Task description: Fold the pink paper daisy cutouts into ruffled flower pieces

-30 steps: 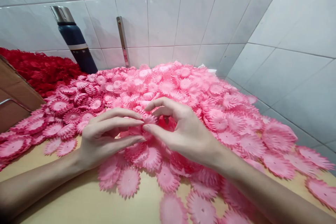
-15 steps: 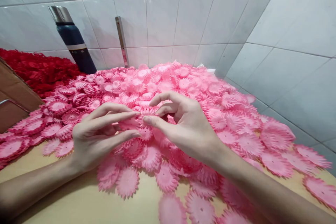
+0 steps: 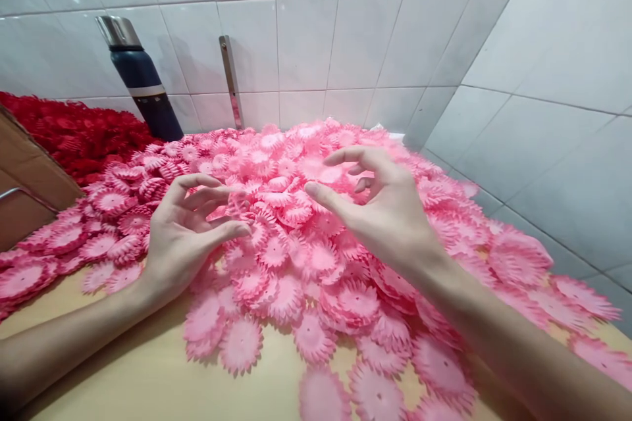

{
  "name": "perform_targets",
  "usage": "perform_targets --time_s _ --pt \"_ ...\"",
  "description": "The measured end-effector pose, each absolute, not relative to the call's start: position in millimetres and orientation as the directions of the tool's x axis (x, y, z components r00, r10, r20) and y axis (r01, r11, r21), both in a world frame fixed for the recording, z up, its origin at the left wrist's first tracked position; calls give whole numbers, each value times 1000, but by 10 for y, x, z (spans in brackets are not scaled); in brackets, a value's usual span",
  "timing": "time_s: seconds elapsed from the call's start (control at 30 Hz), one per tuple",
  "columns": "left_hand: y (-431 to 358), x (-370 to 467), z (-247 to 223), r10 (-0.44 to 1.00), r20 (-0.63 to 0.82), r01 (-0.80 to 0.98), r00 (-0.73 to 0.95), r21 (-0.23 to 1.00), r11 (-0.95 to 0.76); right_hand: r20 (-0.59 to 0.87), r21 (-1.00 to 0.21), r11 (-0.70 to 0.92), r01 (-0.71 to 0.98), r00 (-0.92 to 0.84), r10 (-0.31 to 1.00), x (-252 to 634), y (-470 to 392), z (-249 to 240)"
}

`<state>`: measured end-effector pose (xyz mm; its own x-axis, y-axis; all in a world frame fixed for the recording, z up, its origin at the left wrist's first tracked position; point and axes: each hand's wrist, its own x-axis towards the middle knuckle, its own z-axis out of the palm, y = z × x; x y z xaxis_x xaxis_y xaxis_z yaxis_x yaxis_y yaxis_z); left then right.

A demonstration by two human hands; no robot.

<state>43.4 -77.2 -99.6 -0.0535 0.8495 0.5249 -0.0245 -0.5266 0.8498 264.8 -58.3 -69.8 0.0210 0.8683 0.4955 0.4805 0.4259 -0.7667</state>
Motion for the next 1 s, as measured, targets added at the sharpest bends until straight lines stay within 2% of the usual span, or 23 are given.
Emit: perform_targets --time_s 0.07,0.13,0.23,0.3,0.43,0.5,0.6,0.7,0.77,0.87,1.0 --pt "-831 457 -996 834 551 -41 37 835 -549 552 -739 508 443 -36 833 2604 -646 -693" --pt "-891 473 -999 813 566 -28 139 822 -568 545 -759 571 314 -173 820 2543 -729 -691" --pt "-931 478 -1022 769 585 -34 258 801 -598 477 -803 573 165 -399 783 2450 -832 -712" --pt "-924 472 -1043 736 609 -30 296 776 -630 446 -824 549 143 -436 782 2405 -864 -738" --pt "-889 461 -1050 676 668 110 312 682 -724 372 -875 465 136 -428 824 2396 -856 -756" --pt "-879 460 -1037 668 678 143 307 661 -737 382 -865 478 152 -417 824 2434 -837 -733" --pt "-876 464 -1016 718 642 108 269 721 -685 428 -775 588 229 -493 757 2509 -811 -686" --pt "-879 468 -1009 755 617 109 220 754 -648 368 -654 688 314 -662 653 2555 -796 -669" --pt "-883 470 -1013 750 627 124 212 743 -657 323 -620 707 340 -710 625 2556 -793 -681" --pt "-892 473 -1027 727 652 127 216 719 -683 342 -667 669 327 -663 666 2535 -792 -699" --pt "-904 474 -1039 701 670 165 245 684 -711 431 -795 560 232 -433 792 2509 -800 -693"
